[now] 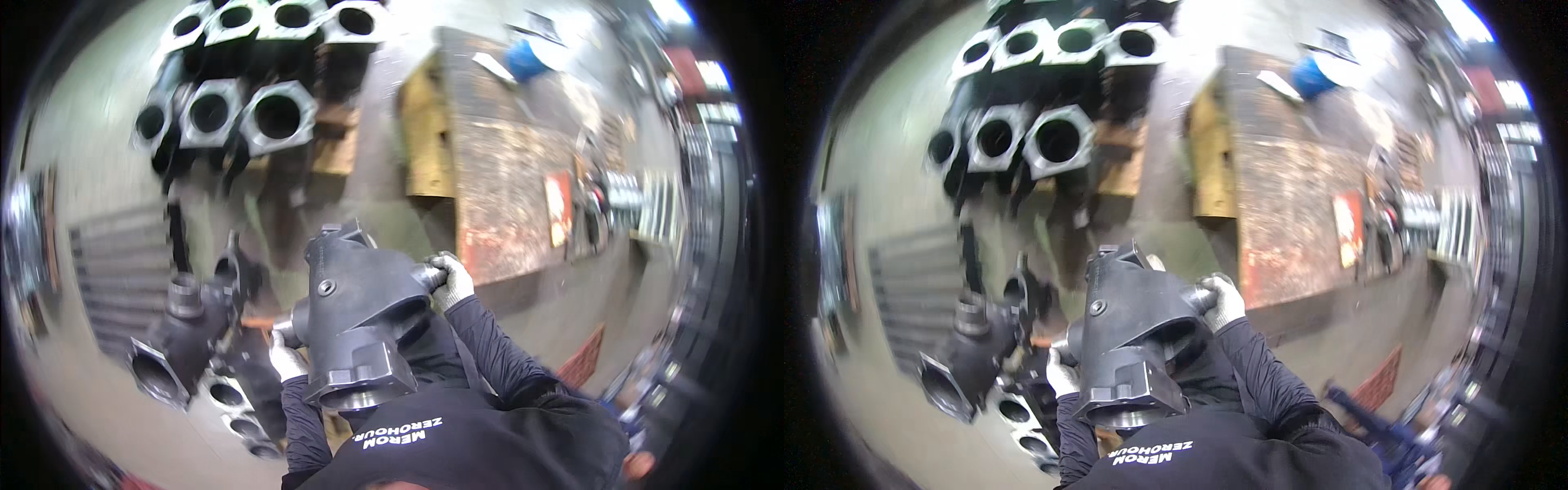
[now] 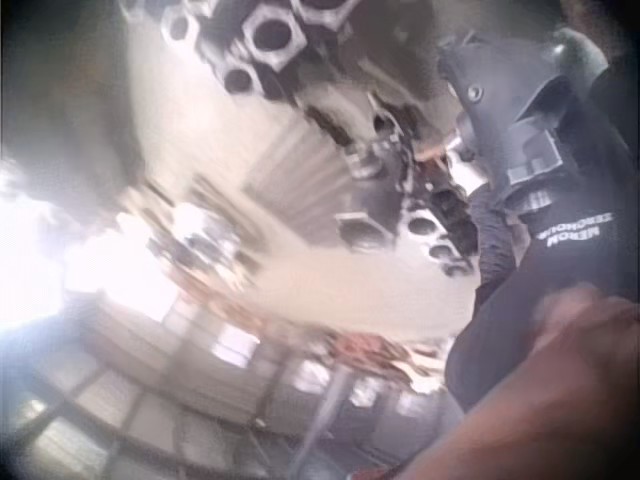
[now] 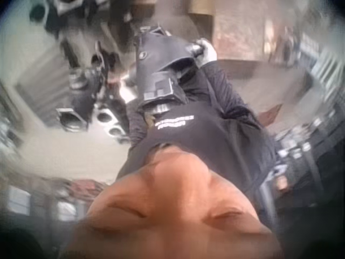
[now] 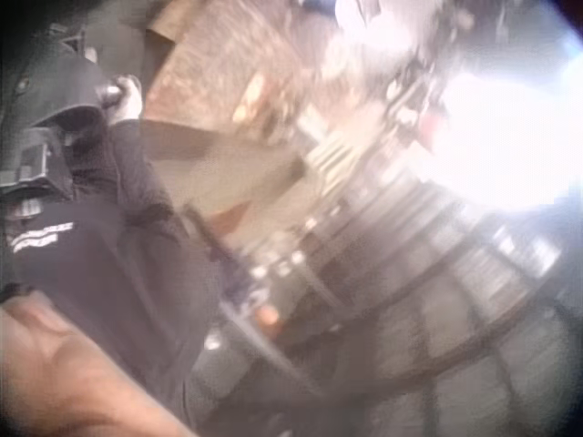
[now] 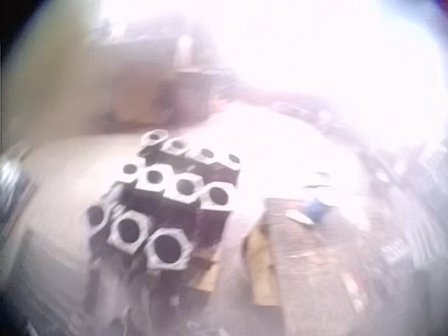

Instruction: The person applies a yellow sealant to the flange and seams of a black metal exhaust manifold using a small metal spatula. They rotate the manifold to reach different areas and spread the sealant along the edges.

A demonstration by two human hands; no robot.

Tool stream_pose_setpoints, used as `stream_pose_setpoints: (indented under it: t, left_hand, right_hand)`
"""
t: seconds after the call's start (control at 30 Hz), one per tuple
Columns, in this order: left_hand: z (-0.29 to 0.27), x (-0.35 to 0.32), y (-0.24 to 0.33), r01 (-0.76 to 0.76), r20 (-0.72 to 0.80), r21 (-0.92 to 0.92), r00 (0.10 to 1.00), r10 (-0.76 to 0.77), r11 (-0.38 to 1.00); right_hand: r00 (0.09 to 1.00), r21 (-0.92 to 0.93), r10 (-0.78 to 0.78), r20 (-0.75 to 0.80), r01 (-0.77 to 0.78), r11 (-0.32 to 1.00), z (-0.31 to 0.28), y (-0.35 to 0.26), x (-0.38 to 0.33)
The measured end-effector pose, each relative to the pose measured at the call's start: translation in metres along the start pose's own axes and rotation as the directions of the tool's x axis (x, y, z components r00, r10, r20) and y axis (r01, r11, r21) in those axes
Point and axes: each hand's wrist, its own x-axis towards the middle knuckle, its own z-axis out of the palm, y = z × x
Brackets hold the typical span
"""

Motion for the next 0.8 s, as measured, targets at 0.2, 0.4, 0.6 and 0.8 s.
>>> stream_pose_setpoints:
  t: [0.2,0.4,0.6,0.8]
  left_hand:
    - [0.158,-0.053,0.052,-0.211,0.438,0.245,0.895,0.086,0.946]
    - [0.353,-0.110,0.014,-0.390,0.675,0.548,0.728,-0.117,0.740]
    - [0.542,-0.138,-0.073,-0.755,0.813,0.583,0.539,-0.221,0.301]
    - [0.644,-0.141,-0.150,-0.769,0.837,0.546,0.518,-0.175,0.332]
  right_hand:
    - [0.995,0.416,0.083,-0.049,-0.056,0.908,-0.096,-0.069,-0.056]
    - [0.982,0.688,-0.033,-0.184,0.153,0.710,-0.175,-0.132,-0.025]
    - [0.967,0.825,-0.058,-0.248,0.243,0.510,-0.231,-0.186,0.043]
    - [0.955,0.840,-0.065,-0.290,0.286,0.461,-0.249,-0.225,0.080]
